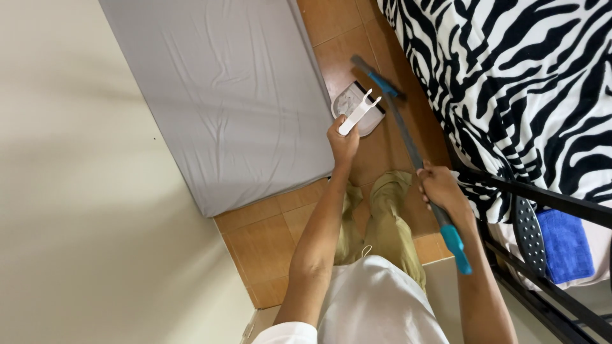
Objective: Sweeping pieces of paper and debris into a dustpan on the floor.
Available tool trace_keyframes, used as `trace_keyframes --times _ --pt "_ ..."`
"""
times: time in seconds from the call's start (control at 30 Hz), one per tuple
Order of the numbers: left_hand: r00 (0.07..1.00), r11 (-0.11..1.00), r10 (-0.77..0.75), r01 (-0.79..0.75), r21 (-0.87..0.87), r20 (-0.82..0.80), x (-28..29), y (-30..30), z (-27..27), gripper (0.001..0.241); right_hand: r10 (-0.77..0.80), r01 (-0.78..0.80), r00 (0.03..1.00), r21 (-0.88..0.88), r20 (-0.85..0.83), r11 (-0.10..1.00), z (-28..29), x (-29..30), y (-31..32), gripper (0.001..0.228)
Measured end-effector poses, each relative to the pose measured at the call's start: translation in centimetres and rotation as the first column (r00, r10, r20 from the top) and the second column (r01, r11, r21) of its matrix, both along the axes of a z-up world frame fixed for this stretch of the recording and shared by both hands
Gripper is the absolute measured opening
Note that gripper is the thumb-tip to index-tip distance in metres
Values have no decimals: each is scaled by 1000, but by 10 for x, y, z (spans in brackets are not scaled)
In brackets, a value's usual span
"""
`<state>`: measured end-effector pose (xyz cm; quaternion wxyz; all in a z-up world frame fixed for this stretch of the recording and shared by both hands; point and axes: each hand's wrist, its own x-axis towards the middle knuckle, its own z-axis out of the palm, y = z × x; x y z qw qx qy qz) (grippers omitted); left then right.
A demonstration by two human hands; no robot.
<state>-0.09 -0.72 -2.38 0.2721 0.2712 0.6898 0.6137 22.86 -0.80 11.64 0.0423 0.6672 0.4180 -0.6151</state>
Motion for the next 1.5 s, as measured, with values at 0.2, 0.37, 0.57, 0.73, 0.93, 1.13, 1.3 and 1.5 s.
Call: trace_keyframes --times 0.2,0.37,0.57,0.73,0.93,1.13,1.3,1.5 --pt "999 1000 -10 9 25 36 0 -5 19 20 51 -87 982 192 184 977 -55 -26 10 52" --pt "999 998 -47 46 44 16 0 -12 21 24 187 -224 962 181 199 958 -111 -13 -16 37" --pt "992 991 -121 120 51 27 -13 -8 11 20 88 -88 996 16 14 996 -80 -3 -41 33" --pt "983 980 -174 168 106 51 -14 -5 20 19 -92 94 995 -49 48 994 -31 -11 -53 30" --pt "988 988 -106 91 126 114 -8 -3 5 21 -31 1 983 167 179 986 -18 -35 -69 48" --pt "996 992 -56 48 120 68 13 -6 -5 21 -48 22 975 123 215 992 -24 -7 -88 49" --pt "995 991 -30 17 130 95 31 -1 -14 28 -136 135 991 -172 9 976 19 40 -117 40" --pt "982 983 -123 101 155 141 37 -20 6 16 -104 115 992 -201 65 973 71 55 -186 50"
